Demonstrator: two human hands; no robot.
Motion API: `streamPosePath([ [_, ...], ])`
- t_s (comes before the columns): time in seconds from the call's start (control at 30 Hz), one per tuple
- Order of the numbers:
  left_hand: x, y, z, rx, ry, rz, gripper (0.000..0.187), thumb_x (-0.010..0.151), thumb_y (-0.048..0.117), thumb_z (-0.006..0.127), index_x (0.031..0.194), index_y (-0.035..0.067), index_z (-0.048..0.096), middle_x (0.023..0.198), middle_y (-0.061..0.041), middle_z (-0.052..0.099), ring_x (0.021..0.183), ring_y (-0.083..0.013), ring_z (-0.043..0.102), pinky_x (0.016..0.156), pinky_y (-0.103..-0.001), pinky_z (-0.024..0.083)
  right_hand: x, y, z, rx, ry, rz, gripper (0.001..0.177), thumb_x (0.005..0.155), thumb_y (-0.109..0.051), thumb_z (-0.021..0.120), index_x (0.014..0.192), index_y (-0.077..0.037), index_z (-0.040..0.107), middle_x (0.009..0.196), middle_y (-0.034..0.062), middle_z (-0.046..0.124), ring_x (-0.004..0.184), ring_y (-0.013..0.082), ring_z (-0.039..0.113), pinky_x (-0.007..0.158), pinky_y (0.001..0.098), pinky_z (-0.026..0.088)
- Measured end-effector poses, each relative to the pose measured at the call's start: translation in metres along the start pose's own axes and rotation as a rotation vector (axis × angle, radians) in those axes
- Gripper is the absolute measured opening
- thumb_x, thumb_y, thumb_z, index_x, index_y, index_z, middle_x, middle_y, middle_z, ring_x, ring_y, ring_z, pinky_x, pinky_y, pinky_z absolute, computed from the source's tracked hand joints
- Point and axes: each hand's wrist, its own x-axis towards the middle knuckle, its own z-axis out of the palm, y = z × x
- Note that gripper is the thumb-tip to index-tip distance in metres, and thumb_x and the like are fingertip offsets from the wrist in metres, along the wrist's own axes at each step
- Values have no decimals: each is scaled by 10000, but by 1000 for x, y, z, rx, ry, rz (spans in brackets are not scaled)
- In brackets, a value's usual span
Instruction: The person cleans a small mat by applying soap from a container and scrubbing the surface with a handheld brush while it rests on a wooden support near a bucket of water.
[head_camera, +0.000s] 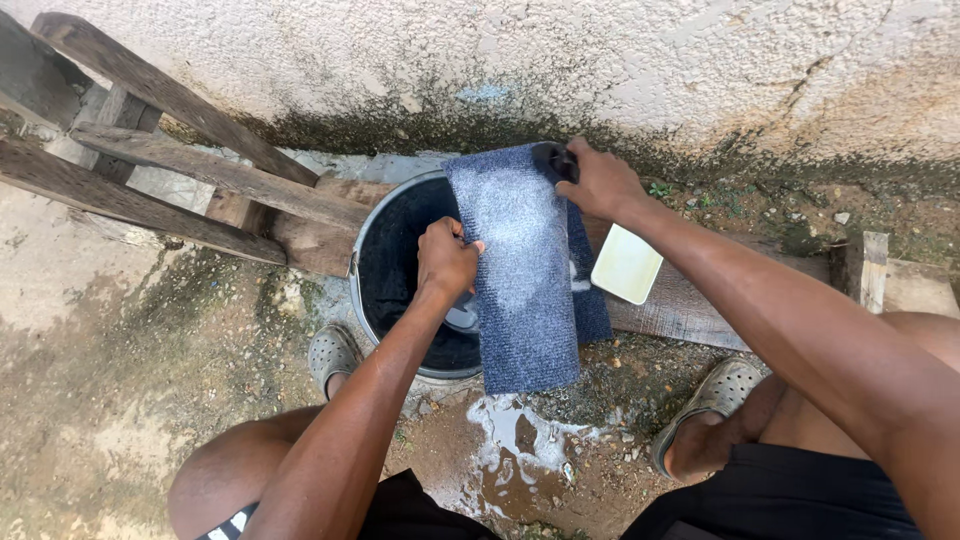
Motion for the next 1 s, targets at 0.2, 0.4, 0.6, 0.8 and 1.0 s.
streamPosePath([
  [0.2,-2,-3,-2,20,-14,10,253,1097,101,967,1201,-36,781,1002,-204,926,758,-300,942,560,-447,724,-42,-48,32,-20,-118,-149,715,1166,-372,838,1733,-148,466,1254,275,881,973,425,930,894,604,797],
  [0.4,-1,0,-3,-26,-28,49,193,1109,74,921,1187,-25,775,994,-206,937,748,-293,947,536,-448,745,-57,-52,8,-139,-125,-39,677,1209,-304,762,1766,-148,409,1128,240,848,798,406,908,704,577,819],
  [0.6,2,-5,-5,2,-16,71,235,1113,104,942,1207,-4,755,962,-213,941,734,-348,950,588,-453,710,-70,-50,16,-254,-147,-284,657,1206,-376,802,1714,-145,455,1000,218,872,758,389,870,693,535,725],
  [0.8,18,-24,5,115,-49,11,370,1106,146,964,1331,-46,742,1137,-220,895,809,-361,958,618,-465,748,-88,-73,0,-373,-197,-295,660,1232,-371,769,1744,-124,433,1046,216,862,721,395,892,657,528,751],
  [1.0,19,-25,6,48,-38,2,688,1104,165,927,1679,-15,595,1319,-254,910,1000,-408,974,794,-539,790,-100,-90,-31,-387,-65,-246,949,1193,-421,842,1872,-3,327,945,280,885,777,436,919,690,572,771],
])
